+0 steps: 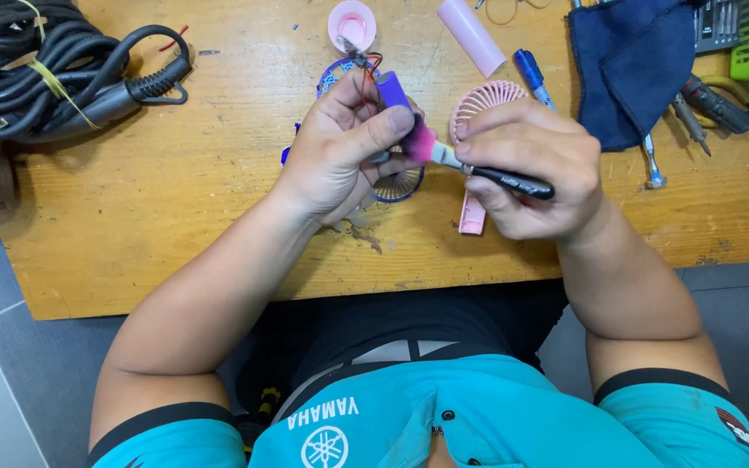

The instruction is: Assembling a small handheld fan by installing the motor, battery, and internal components into the plastic housing.

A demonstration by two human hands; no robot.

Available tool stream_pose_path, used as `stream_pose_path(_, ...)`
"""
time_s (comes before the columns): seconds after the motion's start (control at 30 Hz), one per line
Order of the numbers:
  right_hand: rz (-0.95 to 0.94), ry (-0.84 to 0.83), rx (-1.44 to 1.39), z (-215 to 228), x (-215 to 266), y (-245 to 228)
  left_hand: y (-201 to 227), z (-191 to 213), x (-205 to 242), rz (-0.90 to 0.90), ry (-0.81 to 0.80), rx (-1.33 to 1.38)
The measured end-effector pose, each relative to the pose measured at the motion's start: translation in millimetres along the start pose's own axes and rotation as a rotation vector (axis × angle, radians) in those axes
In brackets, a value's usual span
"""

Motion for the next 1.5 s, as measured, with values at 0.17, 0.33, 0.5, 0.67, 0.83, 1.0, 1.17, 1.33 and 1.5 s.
stream_pose_path(0.17,-0.179,0.216,-0.045,14.4,24.4,22.3,-6.7,-6.3,0.9,0.013,-0.129,-0.024)
stream_pose_path(0.33,-0.318,0.06,-0.166,7.2,19.4,30.1,-9.8,-5.2,1.4,0.02,-0.14,-0.111)
stream_pose_path(0.5,-0.274,0.191,-0.224,17.0,27.7,34.2,-6.5,-4.3,2.4,0.032,-0.104,-0.109)
stream_pose_path(0.67,-0.249,-0.015,-0.164,28.4,8.6,17.8,-11.7,-6.9,6.4,0.076,-0.093,-0.159)
stream_pose_path(0.83,-0.38,-0.031,0.344,88.3,54.8,2.2,-15.5,-18.8,13.7,0.123,-0.144,-0.15)
stream_pose_path(1.0,-0.504,-0.283,0.679,63.2,107.5,13.5,-16.8,-23.4,19.9,0.1,-0.116,-0.208)
stream_pose_path(1.17,-0.635,-0.353,0.742,52.8,140.1,17.2,-28.6,-36.4,30.1,0.102,-0.132,-0.352)
stream_pose_path(1.33,-0.644,-0.281,0.755,54.4,125.1,-7.6,-44.1,-64.4,49.7,0.091,-0.196,-0.52)
stream_pose_path(1.5,-0.765,-0.042,-0.093,18.7,120.6,-50.4,-49.3,-86.1,62.0,-0.097,-0.307,-0.974)
Point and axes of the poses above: each hand's wrist, its own x-axis away from the middle knuckle, its own z-axis out of the back of the hand, y = z × x, the point moved 9 cm from there along -x, towards the middle knuckle, and after that the axes turned 14 degrees about x, right-handed, at the moved point
